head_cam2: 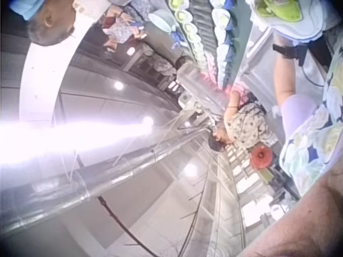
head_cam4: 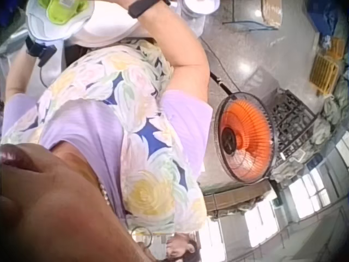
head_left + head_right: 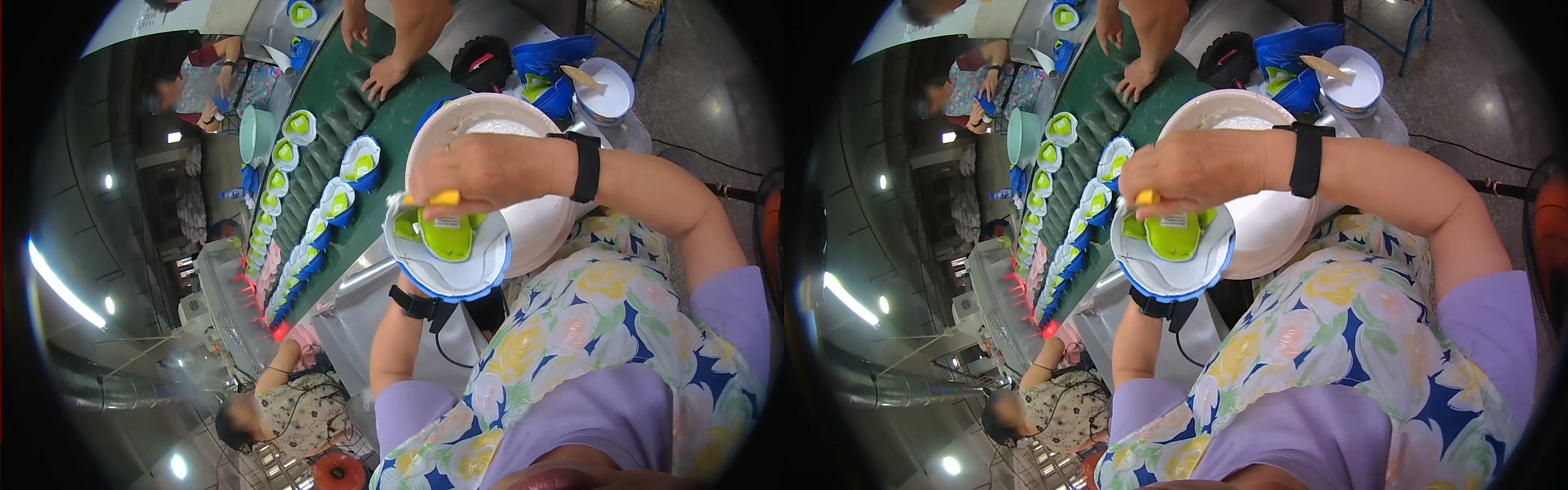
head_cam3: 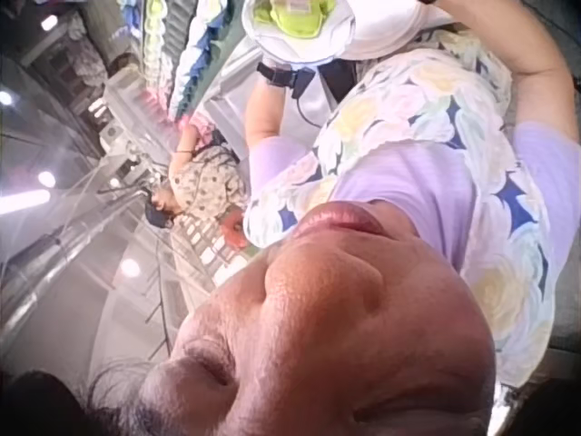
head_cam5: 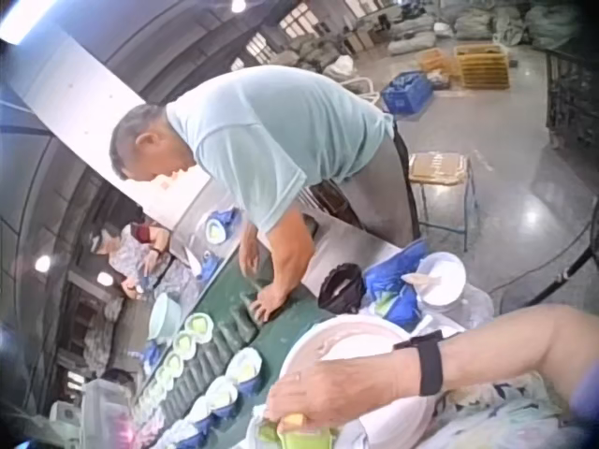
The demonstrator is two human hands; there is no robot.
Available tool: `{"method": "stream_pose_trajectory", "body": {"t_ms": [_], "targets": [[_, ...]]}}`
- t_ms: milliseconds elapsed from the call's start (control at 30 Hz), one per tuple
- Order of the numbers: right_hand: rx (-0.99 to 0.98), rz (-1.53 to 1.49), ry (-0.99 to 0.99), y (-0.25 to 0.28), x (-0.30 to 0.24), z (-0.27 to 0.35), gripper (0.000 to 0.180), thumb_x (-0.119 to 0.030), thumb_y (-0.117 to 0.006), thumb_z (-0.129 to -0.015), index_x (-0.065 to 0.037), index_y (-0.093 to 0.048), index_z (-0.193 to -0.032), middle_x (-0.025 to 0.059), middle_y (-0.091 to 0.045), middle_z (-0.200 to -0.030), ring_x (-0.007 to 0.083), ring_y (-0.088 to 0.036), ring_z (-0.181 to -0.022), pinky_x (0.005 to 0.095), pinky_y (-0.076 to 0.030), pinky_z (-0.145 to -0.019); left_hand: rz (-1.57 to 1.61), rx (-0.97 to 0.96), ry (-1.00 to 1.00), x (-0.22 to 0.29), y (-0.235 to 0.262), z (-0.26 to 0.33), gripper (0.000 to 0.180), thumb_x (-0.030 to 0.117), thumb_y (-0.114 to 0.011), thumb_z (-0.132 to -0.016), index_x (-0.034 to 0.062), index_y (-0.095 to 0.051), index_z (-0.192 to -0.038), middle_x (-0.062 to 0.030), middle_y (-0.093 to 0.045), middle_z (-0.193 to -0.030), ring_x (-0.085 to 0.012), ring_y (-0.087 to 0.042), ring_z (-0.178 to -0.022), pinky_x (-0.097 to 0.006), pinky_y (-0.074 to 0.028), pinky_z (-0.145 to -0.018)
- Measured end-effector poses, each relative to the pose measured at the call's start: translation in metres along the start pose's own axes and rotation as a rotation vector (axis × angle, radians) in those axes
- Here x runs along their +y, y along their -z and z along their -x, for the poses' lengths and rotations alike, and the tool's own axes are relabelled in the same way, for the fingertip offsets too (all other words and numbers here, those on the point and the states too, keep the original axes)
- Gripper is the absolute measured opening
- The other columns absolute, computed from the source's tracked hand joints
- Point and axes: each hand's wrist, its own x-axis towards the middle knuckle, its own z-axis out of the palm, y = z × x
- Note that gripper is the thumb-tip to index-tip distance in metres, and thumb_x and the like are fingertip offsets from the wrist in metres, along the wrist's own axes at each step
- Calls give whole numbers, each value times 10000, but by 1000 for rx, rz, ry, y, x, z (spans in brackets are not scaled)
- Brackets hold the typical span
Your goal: The person repeatedly picks up blue and green shoes from a conveyor belt, dips a brush into a bowl of white liquid, and applies the liquid to the inside of the shoes. The person then places the treated shoes onto a metal tray. Other workers are visible in the background performing similar tasks.
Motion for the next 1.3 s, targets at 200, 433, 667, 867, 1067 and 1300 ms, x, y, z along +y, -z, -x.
{"method": "stream_pose_trajectory", "body": {"t_ms": [200,433,667,867,1067,1300], "targets": [[21,14,-420,20,11,10,283,-250,-703,-889,-12,-551,-869,169,-633,-737,341,-642,-672,380,-487,-605,-154,102,-128,21,-4,-14,456,243,-553,-987,35,-482,-1387,-118,-548,-1372,-245,-565,-1210,-397,-461,-1032],[99,55,-515,38,8,8,320,-259,-716,-873,-6,-532,-806,160,-611,-672,302,-629,-615,349,-476,-572,-279,171,-184,44,-4,-13,454,294,-517,-1008,48,-491,-1388,-113,-550,-1379,-240,-568,-1219,-398,-473,-1030],[133,132,-550,16,25,-2,294,-241,-760,-861,6,-601,-875,122,-646,-714,202,-618,-576,277,-476,-535,-354,226,-255,56,9,-14,460,344,-482,-1028,60,-500,-1389,-108,-551,-1386,-234,-571,-1228,-398,-486,-1028],[204,-79,-913,9,33,17,348,-277,-744,-847,43,-612,-809,126,-622,-637,190,-621,-571,313,-474,-544,-1072,318,-594,102,71,-37,444,271,-490,-1017,75,-473,-1415,-93,-549,-1389,-232,-575,-1227,-412,-496,-1010],[251,-180,-1099,13,21,43,259,-215,-740,-876,19,-632,-904,54,-657,-735,101,-623,-624,237,-479,-562,-824,577,-464,179,182,-109,210,94,-468,-979,102,-547,-1174,-43,-623,-978,-160,-595,-864,-322,-504,-666],[214,-147,-1276,10,21,63,221,-186,-744,-872,0,-631,-912,69,-665,-785,104,-625,-680,236,-501,-613,-190,735,-634,211,187,-220,403,-72,-466,-956,58,-481,-1338,-131,-584,-1179,-278,-636,-985,-361,-573,-814]]}}
